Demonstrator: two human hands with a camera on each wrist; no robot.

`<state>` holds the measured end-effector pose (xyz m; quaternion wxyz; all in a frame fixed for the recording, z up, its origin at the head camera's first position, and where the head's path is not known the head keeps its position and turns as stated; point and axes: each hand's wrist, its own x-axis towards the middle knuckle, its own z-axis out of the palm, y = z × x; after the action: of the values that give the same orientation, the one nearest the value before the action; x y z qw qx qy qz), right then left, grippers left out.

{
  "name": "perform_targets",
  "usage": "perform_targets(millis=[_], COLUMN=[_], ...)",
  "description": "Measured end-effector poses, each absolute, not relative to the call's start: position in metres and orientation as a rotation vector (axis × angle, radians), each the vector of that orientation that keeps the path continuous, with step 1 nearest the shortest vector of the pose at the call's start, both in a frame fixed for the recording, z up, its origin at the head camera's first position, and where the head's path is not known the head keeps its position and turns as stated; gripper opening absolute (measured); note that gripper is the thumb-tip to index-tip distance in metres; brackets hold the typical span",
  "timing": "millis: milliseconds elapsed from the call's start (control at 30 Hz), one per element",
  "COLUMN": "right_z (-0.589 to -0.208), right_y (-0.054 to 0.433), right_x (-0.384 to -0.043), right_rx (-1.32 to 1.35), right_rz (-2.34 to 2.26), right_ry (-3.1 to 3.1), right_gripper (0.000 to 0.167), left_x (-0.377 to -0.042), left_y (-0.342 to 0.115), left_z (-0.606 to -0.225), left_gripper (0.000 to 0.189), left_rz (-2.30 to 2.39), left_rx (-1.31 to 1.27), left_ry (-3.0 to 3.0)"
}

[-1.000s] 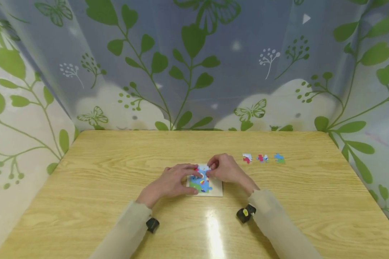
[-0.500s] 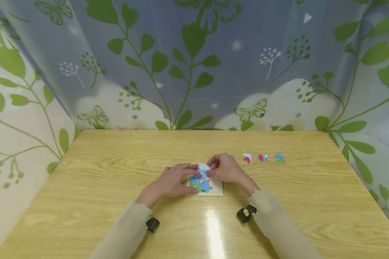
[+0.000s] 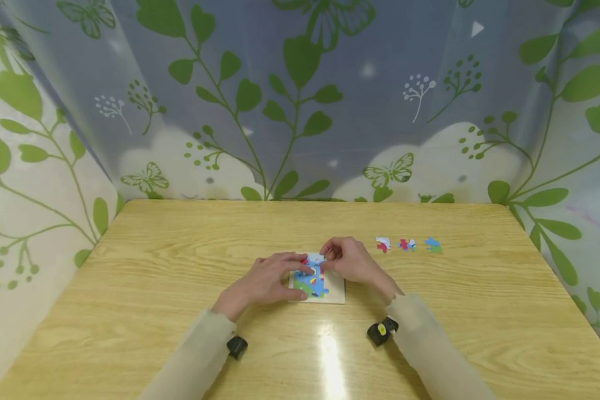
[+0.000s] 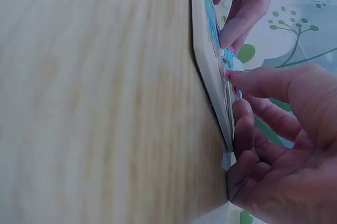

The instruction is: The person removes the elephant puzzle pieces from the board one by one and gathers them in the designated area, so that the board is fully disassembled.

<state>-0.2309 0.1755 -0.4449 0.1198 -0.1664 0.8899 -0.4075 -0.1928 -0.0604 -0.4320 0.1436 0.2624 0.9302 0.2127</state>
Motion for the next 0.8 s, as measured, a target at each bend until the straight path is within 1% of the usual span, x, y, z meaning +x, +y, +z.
perform_targets(millis=[133,400,800], right_z=[-0.4466,-0.4456,-0.4457], right_y=[0.1774,0.1770,0.1817], right_x=[-0.2315,-0.2300,-0.2278], right_rx=[-0.530,-0.499,-0.466], right_rz=[-1.204,-1.199,-1.312], right_ry=[2.600,2.629,2.525], right_gripper=[0.013,0.012,0.015], left_x=[-0.1925,-0.1931,-0.1918], left_y=[-0.0604,-0.0601,-0.0605], left_z=[-0.4317,-0.4328,-0.4298], left_gripper=[0.047,0.047,0.047], left_rz=[0.607,0.603,0.591], left_rx=[0.754,0.757,0.751], left_ry=[2.686,2.684,2.670])
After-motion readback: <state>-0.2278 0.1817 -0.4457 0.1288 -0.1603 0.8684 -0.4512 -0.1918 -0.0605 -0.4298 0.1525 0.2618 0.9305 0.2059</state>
